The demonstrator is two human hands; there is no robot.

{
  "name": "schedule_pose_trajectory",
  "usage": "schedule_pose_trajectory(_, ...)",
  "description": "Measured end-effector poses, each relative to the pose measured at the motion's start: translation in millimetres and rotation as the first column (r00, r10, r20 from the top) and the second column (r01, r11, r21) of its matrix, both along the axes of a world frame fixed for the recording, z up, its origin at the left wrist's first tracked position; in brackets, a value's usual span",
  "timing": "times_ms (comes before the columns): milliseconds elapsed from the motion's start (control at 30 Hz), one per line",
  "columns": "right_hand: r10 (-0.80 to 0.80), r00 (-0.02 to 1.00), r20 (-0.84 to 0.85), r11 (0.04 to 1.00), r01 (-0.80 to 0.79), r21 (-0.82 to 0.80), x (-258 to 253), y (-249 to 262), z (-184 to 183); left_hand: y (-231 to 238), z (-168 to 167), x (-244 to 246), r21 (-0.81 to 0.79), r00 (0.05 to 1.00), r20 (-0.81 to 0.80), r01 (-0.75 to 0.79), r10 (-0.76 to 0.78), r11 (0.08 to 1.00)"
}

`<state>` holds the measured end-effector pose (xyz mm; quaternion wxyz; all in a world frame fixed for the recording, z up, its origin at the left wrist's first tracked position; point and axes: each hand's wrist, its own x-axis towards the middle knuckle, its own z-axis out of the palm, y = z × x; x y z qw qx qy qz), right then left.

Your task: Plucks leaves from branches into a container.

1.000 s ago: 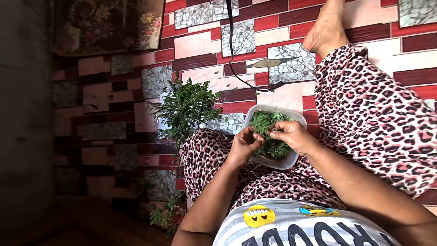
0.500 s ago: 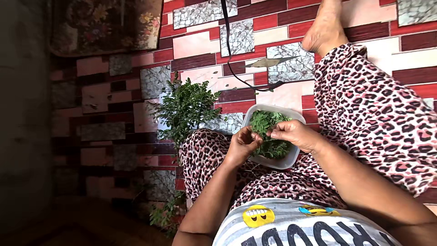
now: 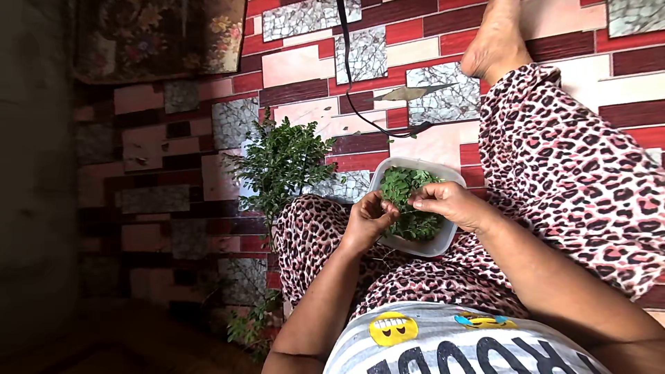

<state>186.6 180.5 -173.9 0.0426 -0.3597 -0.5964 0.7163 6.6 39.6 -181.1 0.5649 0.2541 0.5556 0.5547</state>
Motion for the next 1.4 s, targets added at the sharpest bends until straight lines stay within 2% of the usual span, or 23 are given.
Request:
schedule_pose_trajectory(200, -0.118, 0.993, 0.009, 0.981, 0.115, 0.157, 0, -3, -1, 0, 1, 0, -0.014, 1.0, -0.004, -0.003, 0.003, 1.0)
schedule_pose_trajectory(367, 0.053, 0.994, 0.1, 0.994, -0.062, 0.092, 5, 5, 2, 0, 1, -1, -0.016, 1.0, 0.011, -0.017, 0.017, 1.0)
schedule_pose_trajectory(500, 0.166, 0.986, 0.007, 0.981, -0.166, 0.097, 6, 7, 0, 1, 1, -1, -0.019, 1.0, -0.006, -0.025, 0.024, 1.0)
schedule_pose_trajectory(567, 0.176, 0.984, 0.006, 0.972, -0.175, 0.156, 7, 9, 3, 1, 0, -2, -0.031, 0.999, -0.014, -0.037, 0.036, 0.999)
schedule_pose_trajectory(733, 0.167, 0.97, 0.179, 0.885, -0.227, 0.407, 13, 23, 10, 6, 0, 1, -0.043, 1.0, -0.022, -0.021, 0.02, 0.999)
schedule_pose_trajectory(800, 0.092, 0.991, 0.099, 0.852, -0.13, 0.507, 10, 17, 10, 7, 0, 4, -0.042, 1.0, -0.012, 0.003, -0.003, 0.999)
schedule_pose_trajectory(867, -0.033, 0.996, -0.083, 0.819, 0.075, 0.568, 6, 10, 10, 7, 1, 6, -0.044, 1.0, 0.005, 0.02, -0.02, 0.999)
schedule_pose_trajectory(900, -0.065, 0.984, -0.168, 0.812, 0.15, 0.565, 4, 7, 11, 7, 0, 6, -0.043, 1.0, 0.012, 0.029, -0.029, 0.999)
schedule_pose_trajectory(967, -0.062, 0.963, -0.261, 0.817, 0.199, 0.541, 2, 2, 11, 6, 2, 7, -0.041, 0.999, 0.028, 0.037, -0.036, 0.998)
schedule_pose_trajectory(1067, -0.072, 0.978, -0.195, 0.871, 0.156, 0.465, 3, -5, 2, 7, 4, 9, -0.047, 0.996, 0.09, 0.014, -0.01, 0.999)
schedule_pose_trajectory(1167, -0.141, 0.986, -0.091, 0.976, 0.154, 0.152, -1, -9, 2, 8, 0, 9, -0.054, 0.987, 0.159, -0.012, 0.021, 0.998)
schedule_pose_trajectory(1267, -0.241, 0.961, -0.136, 0.97, 0.233, -0.076, -9, -15, 1, 9, -2, 10, -0.044, 0.984, 0.18, -0.006, 0.014, 0.999)
schedule_pose_trajectory(1400, -0.27, 0.944, -0.189, 0.963, 0.268, -0.037, -14, -19, -1, 9, -2, 10, -0.058, 0.975, 0.217, -0.026, 0.038, 0.998)
